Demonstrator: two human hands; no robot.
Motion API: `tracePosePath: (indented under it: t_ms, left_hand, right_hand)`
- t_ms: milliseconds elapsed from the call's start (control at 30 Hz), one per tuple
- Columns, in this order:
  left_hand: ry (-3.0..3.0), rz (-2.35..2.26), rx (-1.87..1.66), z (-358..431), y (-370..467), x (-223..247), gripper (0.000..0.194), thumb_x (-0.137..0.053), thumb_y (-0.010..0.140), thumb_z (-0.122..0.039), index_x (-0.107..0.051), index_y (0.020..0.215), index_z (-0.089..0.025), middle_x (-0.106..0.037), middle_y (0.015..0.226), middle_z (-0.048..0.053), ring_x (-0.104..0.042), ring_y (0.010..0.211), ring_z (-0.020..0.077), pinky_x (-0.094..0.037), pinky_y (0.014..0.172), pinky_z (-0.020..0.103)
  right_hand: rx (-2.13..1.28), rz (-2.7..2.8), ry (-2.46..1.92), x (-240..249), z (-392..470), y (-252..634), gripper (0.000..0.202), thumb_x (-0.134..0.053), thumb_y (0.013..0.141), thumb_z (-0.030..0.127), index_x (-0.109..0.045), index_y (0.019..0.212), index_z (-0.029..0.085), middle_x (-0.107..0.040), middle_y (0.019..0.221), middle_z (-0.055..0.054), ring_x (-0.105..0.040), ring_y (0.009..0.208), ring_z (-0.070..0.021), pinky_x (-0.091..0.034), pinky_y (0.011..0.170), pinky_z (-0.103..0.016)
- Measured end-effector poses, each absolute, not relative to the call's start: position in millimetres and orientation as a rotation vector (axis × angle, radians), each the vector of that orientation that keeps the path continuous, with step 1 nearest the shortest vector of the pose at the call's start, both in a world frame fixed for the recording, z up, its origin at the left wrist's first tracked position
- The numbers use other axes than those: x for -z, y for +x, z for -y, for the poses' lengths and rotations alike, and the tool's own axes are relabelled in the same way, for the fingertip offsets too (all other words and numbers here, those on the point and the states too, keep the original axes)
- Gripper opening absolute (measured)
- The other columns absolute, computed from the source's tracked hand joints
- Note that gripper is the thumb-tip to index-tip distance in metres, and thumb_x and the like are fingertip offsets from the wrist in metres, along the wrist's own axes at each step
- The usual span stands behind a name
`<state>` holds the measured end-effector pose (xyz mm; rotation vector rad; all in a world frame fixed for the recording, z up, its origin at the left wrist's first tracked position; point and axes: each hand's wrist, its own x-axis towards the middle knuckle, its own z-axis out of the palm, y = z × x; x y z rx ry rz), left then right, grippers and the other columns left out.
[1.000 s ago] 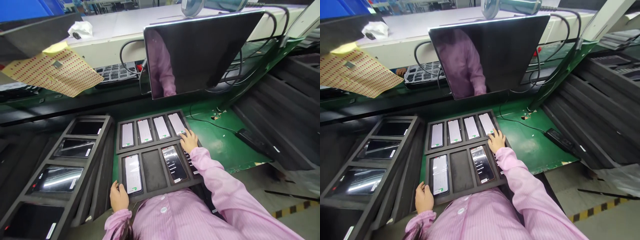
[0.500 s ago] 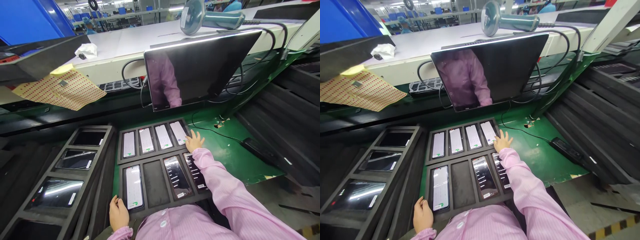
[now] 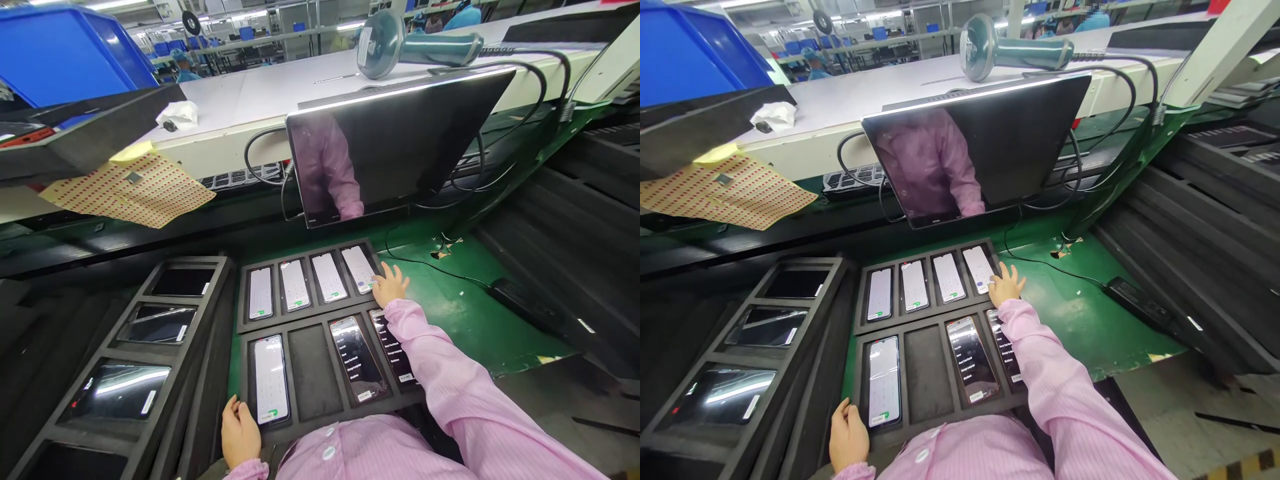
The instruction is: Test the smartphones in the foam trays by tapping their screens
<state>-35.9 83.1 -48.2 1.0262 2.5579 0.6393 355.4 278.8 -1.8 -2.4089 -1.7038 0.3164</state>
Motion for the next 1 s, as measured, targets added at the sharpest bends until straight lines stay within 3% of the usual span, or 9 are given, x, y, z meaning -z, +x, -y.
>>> tracePosePath:
  t_ms: [400, 700, 1000]
  left_hand:
    - [0.991, -2.564, -0.628, -82.4, -34.0, 49.5, 0.041, -0.035, 0.081, -0.038, -0.053, 0.110, -0.014, -0.063, 0.101, 0.012, -0.058, 0.095, 0.0236, -0.044, 0.083, 0.035]
    - [0.996, -2.554, -0.640, -83.8, -35.3, 47.8, 0.041, -0.036, 0.080, -0.037, -0.053, 0.110, -0.015, -0.063, 0.099, 0.012, -0.058, 0.095, 0.0238, -0.044, 0.082, 0.035]
    - [0.990, -2.542, -0.636, -83.9, -34.7, 47.6, 0.044, -0.035, 0.080, -0.038, -0.052, 0.112, -0.014, -0.063, 0.101, 0.013, -0.058, 0.097, 0.0243, -0.043, 0.084, 0.035]
  right_hand:
    - [-0.407, 1.962, -2.306, 1.3, -281.6, 338.3, 0.044, -0.041, 0.075, 0.021, -0.061, 0.112, 0.035, -0.021, 0.148, 0.002, -0.013, 0.133, -0.0318, -0.015, 0.101, -0.061]
    - [-0.298, 1.699, -2.487, -1.6, -278.0, 353.8, 0.040, -0.037, 0.076, 0.021, -0.067, 0.102, 0.027, -0.029, 0.144, -0.001, -0.016, 0.131, -0.0331, -0.018, 0.099, -0.061]
    - [-0.394, 1.929, -2.307, -1.8, -273.3, 341.8, 0.042, -0.041, 0.073, 0.020, -0.066, 0.104, 0.033, -0.024, 0.146, 0.004, -0.013, 0.133, -0.0312, -0.013, 0.102, -0.059]
